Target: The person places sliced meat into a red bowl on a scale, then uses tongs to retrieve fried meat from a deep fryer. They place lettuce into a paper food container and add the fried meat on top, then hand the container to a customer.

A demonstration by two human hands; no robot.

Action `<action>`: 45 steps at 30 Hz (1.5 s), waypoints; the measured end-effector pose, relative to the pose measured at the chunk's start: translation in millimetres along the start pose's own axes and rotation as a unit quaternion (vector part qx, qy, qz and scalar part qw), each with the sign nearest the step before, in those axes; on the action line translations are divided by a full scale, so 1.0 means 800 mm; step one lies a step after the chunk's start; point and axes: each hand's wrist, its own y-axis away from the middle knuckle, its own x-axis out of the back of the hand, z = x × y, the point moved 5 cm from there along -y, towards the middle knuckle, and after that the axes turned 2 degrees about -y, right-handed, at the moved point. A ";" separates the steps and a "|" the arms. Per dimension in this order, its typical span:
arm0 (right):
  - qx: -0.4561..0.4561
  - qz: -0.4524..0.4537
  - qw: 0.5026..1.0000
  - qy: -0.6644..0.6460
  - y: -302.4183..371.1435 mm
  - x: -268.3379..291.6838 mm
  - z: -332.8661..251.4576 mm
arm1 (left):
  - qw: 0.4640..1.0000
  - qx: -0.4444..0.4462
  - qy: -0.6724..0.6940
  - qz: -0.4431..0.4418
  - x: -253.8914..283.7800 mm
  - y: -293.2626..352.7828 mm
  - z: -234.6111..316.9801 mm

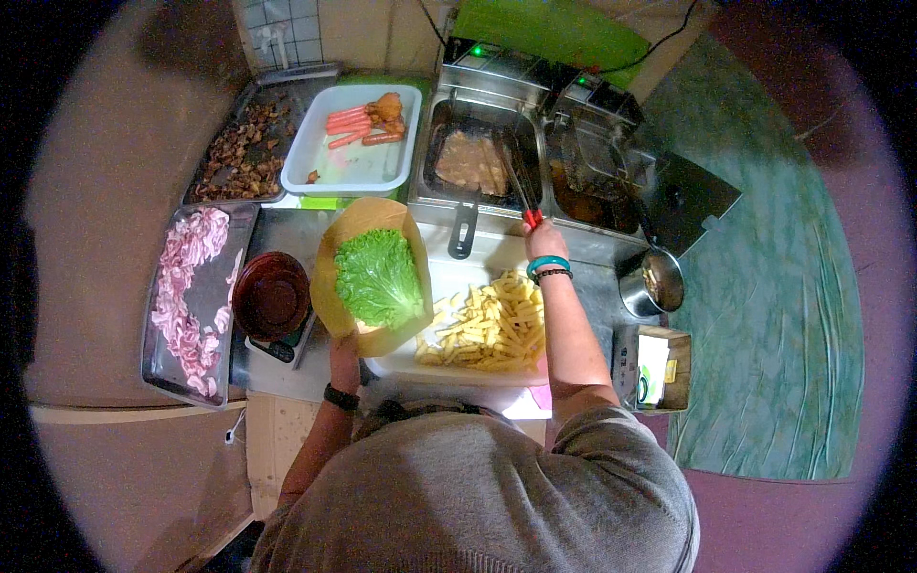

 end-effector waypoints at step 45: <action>-0.030 -0.011 0.999 -0.010 0.006 0.003 -0.003 | 0.997 0.018 -0.064 -0.031 0.000 0.000 0.005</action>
